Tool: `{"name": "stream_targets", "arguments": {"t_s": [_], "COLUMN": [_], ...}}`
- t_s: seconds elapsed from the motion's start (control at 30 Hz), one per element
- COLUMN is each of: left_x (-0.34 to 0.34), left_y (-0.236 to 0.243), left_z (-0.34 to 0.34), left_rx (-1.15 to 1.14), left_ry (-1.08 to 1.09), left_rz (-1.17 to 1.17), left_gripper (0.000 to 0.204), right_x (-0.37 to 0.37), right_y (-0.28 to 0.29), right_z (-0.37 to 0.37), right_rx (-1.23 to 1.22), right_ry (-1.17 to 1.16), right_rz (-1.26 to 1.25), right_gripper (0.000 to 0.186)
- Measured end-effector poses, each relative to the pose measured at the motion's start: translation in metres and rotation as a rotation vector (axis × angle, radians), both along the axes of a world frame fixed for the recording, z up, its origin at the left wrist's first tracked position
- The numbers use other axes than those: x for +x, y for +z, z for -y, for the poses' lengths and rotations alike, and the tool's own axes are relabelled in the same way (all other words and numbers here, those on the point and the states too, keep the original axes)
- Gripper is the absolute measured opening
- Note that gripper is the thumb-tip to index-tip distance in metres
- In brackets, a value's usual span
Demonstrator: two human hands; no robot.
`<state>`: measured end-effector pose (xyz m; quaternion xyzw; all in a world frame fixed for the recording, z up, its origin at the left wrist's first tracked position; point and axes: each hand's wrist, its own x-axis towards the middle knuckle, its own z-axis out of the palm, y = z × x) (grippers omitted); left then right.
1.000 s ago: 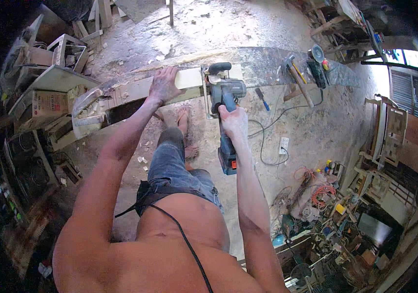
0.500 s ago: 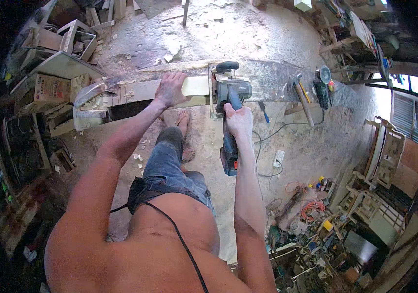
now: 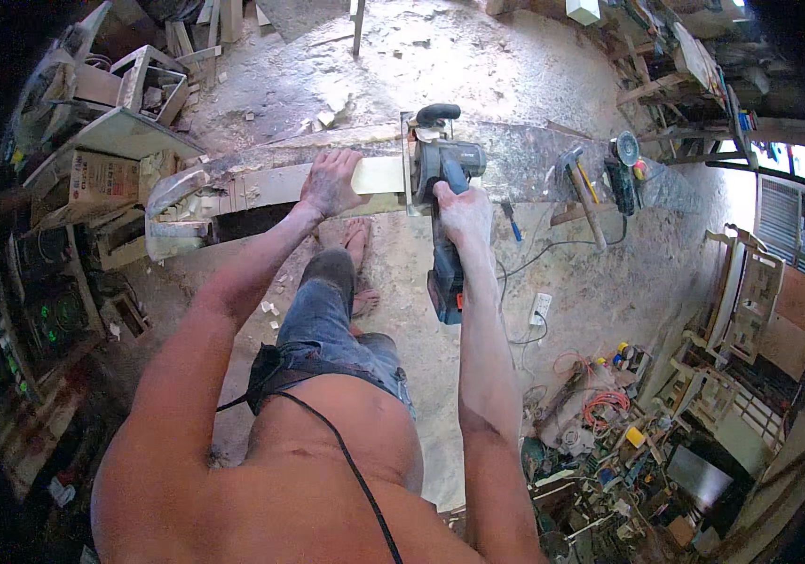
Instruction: Use a circular saw to make multiple cross-cuts along a marked line on a wood beam.
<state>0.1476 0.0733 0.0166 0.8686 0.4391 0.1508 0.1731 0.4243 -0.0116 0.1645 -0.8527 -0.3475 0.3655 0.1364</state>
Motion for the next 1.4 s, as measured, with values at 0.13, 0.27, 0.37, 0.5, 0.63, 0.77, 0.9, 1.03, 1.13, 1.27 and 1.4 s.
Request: {"name": "stream_targets", "arguments": {"t_s": [0.13, 0.27, 0.37, 0.5, 0.63, 0.77, 0.9, 1.03, 1.13, 1.27, 1.4], "left_x": [-0.001, 0.000, 0.004, 0.005, 0.003, 0.004, 0.004, 0.003, -0.003, -0.024, -0.034], "left_y": [-0.001, 0.014, 0.028, 0.023, 0.002, 0.008, 0.025, 0.019, 0.008, 0.000, -0.004], "left_z": [0.002, -0.013, -0.055, -0.116, -0.122, -0.114, -0.074, -0.005, 0.006, -0.001, -0.001], "left_rx": [0.008, -0.168, -0.540, -0.882, -0.867, -0.814, -0.547, -0.123, -0.084, 0.093, 0.054], "left_ry": [0.001, -0.039, -0.007, -0.138, -0.095, -0.094, -0.054, 0.003, -0.028, -0.026, -0.031], "left_rz": [0.016, -0.070, -0.195, -0.159, -0.140, -0.166, -0.139, -0.194, -0.103, -0.069, -0.093], "left_gripper": [0.071, 0.076, 0.088, 0.109, 0.113, 0.115, 0.105, 0.088, 0.090, 0.091, 0.085], "right_x": [-0.003, 0.011, 0.015, 0.021, 0.026, 0.014, -0.001, -0.015, -0.022, -0.031, -0.040], "right_y": [0.020, 0.082, 0.117, 0.127, 0.098, 0.078, 0.078, 0.061, 0.041, 0.017, 0.011], "right_z": [-0.022, 0.011, 0.053, 0.119, 0.168, 0.190, 0.187, 0.159, 0.137, 0.119, 0.116], "right_rx": [0.178, 0.283, 0.328, 0.232, 0.062, 0.139, 0.038, 0.072, 0.021, -0.004, -0.041], "right_ry": [-0.049, -0.255, -0.325, -0.365, -0.388, -0.497, -0.466, -0.161, -0.154, -0.030, -0.027], "right_rz": [-0.034, -0.261, -0.243, -0.133, -0.051, -0.221, -0.256, -0.064, -0.113, -0.035, -0.068], "right_gripper": [0.052, 0.041, 0.039, 0.038, 0.037, 0.035, 0.035, 0.054, 0.062, 0.066, 0.063]}}
